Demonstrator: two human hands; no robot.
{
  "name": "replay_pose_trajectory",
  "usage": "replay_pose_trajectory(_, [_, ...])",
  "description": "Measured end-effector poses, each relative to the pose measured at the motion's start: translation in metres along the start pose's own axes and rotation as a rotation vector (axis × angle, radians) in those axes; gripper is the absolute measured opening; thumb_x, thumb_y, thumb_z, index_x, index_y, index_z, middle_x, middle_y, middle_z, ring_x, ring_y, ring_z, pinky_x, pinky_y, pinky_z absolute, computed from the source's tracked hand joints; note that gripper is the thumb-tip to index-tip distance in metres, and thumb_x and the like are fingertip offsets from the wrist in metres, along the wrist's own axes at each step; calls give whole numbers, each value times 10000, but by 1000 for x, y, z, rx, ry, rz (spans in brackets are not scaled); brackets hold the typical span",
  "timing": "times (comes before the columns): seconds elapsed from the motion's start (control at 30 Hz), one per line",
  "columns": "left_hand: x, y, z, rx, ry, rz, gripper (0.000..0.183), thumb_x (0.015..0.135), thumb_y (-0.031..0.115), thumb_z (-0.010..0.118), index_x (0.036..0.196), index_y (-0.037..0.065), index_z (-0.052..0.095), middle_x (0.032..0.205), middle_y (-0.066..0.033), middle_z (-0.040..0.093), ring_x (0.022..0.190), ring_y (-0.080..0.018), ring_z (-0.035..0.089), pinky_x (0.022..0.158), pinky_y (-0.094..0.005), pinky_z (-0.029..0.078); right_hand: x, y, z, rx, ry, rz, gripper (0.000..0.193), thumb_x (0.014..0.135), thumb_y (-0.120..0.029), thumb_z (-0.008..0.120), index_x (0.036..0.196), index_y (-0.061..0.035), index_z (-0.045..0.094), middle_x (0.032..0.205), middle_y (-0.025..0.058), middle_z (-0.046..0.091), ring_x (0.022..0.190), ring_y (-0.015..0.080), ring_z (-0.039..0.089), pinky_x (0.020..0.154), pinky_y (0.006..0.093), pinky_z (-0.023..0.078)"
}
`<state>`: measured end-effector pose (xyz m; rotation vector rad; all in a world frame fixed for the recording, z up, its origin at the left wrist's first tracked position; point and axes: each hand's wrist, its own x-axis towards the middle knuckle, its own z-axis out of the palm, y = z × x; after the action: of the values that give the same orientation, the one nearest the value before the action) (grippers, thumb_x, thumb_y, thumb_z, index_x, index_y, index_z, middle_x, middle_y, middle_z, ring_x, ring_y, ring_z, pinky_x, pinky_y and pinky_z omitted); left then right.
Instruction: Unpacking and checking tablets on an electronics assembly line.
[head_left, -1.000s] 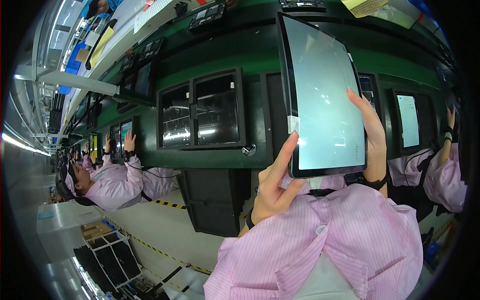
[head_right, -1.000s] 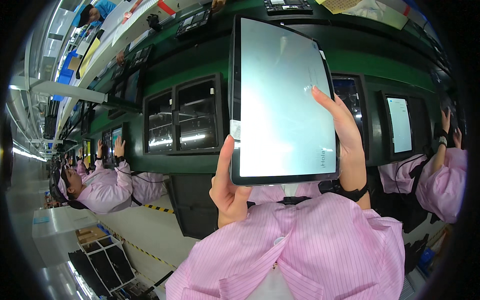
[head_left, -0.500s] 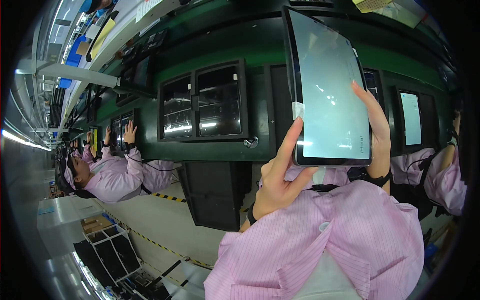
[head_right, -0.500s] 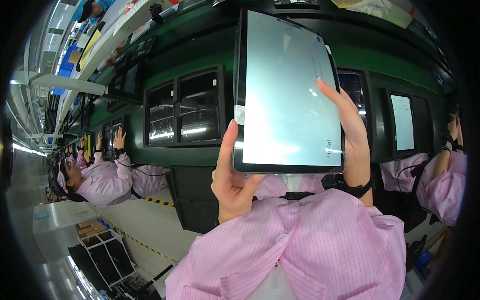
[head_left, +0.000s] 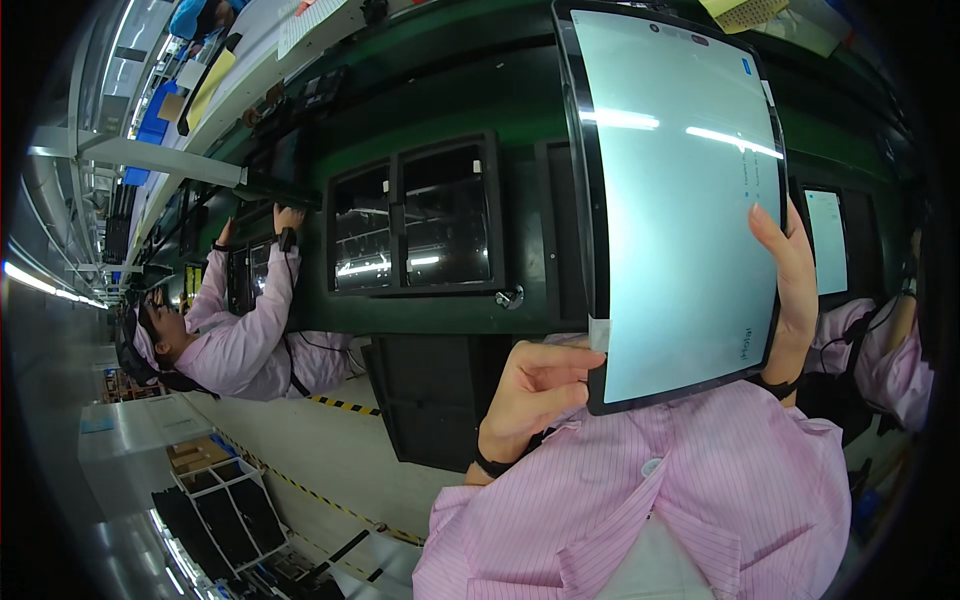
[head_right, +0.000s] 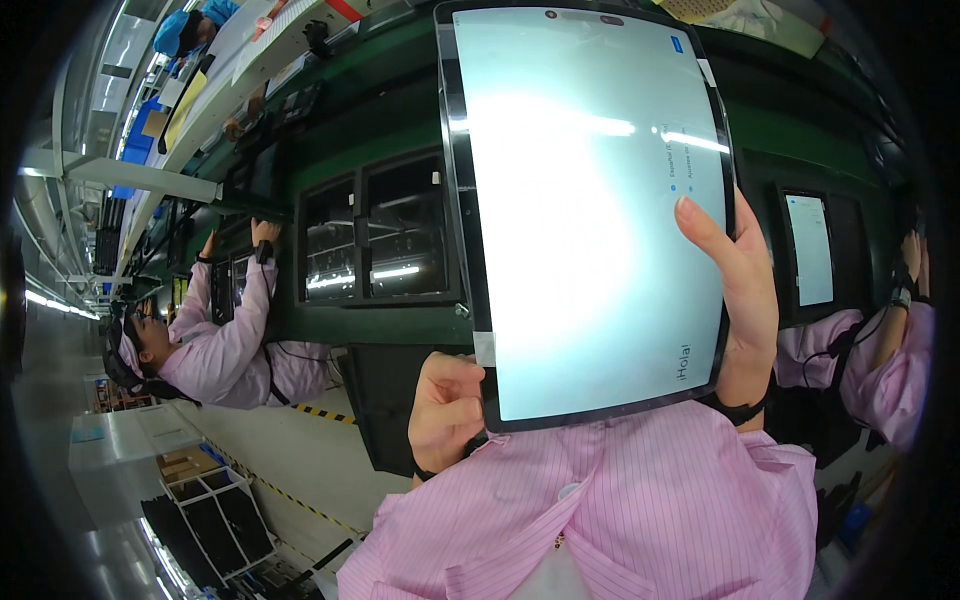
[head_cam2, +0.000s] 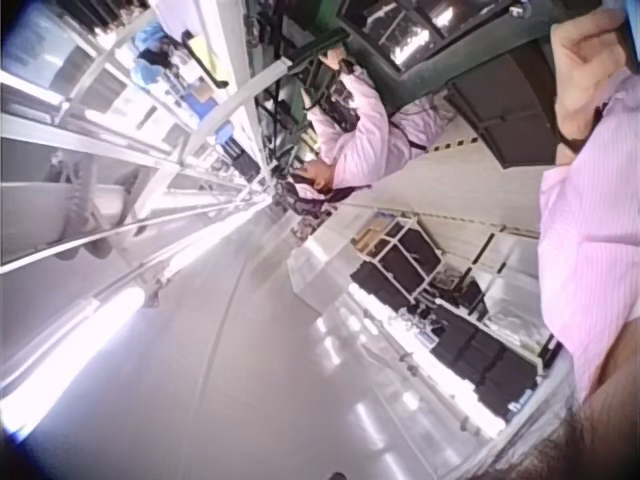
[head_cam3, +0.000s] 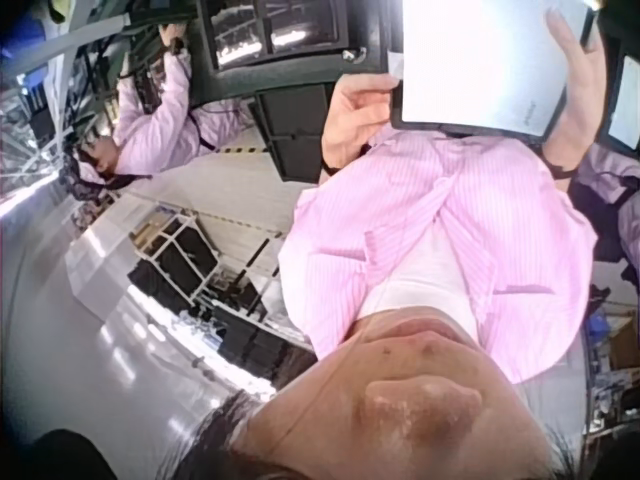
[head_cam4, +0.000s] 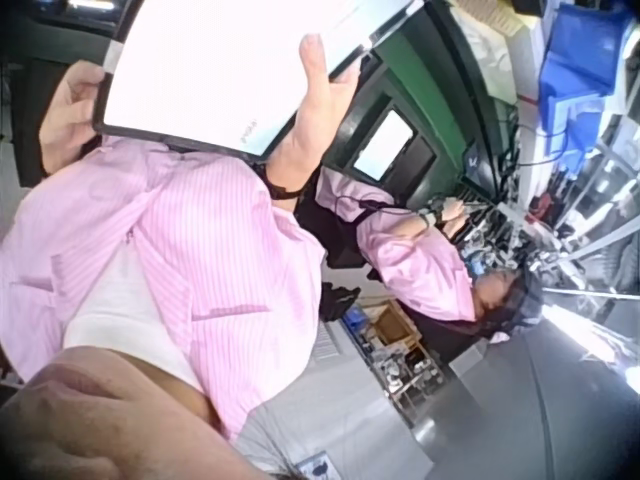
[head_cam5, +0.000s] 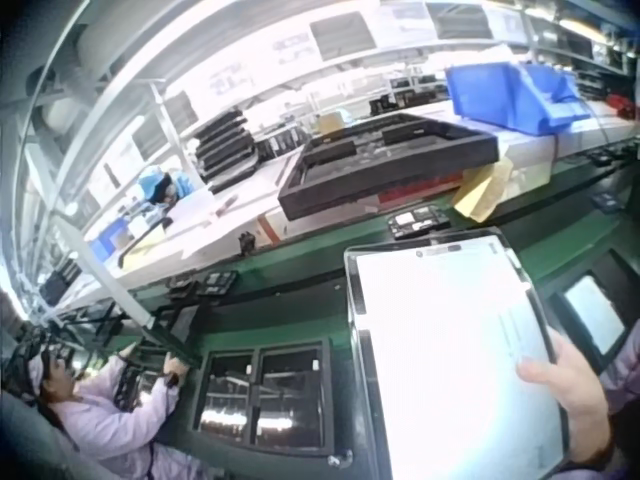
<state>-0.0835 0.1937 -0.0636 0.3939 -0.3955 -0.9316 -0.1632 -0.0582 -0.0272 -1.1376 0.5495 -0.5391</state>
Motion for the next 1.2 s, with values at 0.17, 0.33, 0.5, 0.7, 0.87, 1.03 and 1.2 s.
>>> replay_pose_trajectory(0.17, [2, 6, 21, 74, 80, -25, 524, 749, -94, 652, 1202, -26, 397, 1189, -147, 540, 995, -177, 560, 787, -269, 482, -9, -10, 8, 162, -6, 129, 268, 856, -128, 626, 1089, -8, 568, 940, 42, 627, 823, 99, 609, 702, 208, 472])
replay_pose_trajectory(0.33, [1, 13, 32, 6, 102, -214, 671, 738, -67, 675, 1294, 16, 308, 1235, -111, 464, 1116, -181, 492, 880, -296, 435, -7, -18, 9, -71, -29, 336, 260, 867, -176, 628, 1074, -25, 585, 943, 3, 612, 860, 59, 568, 789, 189, 427])
replay_pose_trajectory(0.5, [-6, 20, 21, 17, -144, -390, 866, 763, -45, 661, 1439, -7, 121, 1409, -189, 342, 1261, -281, 420, 989, -398, 396, -15, -21, 6, -113, -89, 413, 281, 852, -244, 652, 1034, -41, 585, 938, -12, 587, 877, 43, 536, 816, 174, 389])
replay_pose_trajectory(0.7, [-13, 15, 15, -7, -236, -372, 894, 749, -82, 655, 1443, 1, 99, 1406, -200, 345, 1263, -281, 418, 990, -396, 388, -26, -26, 7, -112, -80, 428, 271, 849, -244, 651, 1016, -40, 587, 919, -15, 586, 849, 40, 532, 803, 177, 385])
replay_pose_trajectory(0.87, [-16, 13, 21, -61, -161, -398, 880, 755, -84, 639, 1445, -1, 98, 1414, -200, 335, 1276, -281, 403, 1018, -395, 353, -30, -27, 7, -109, -35, 406, 265, 851, -236, 650, 1017, -38, 591, 917, -15, 593, 849, 37, 536, 800, 175, 386])
replay_pose_trajectory(1.03, [-14, 11, 21, -68, -130, -400, 854, 771, -63, 625, 1444, -9, 102, 1428, -185, 318, 1305, -277, 362, 1044, -402, 314, -26, -25, -1, -162, -63, 381, 282, 850, -240, 652, 1032, -34, 591, 937, -12, 596, 874, 43, 543, 813, 169, 385])
replay_pose_trajectory(1.2, [-6, 11, 17, 8, -218, -386, 841, 795, 8, 625, 1446, -8, 93, 1445, -169, 279, 1335, -263, 304, 1068, -395, 268, -22, -20, -3, -117, -46, 404, 305, 853, -251, 651, 1049, -28, 580, 962, -3, 595, 885, 48, 546, 813, 170, 393])
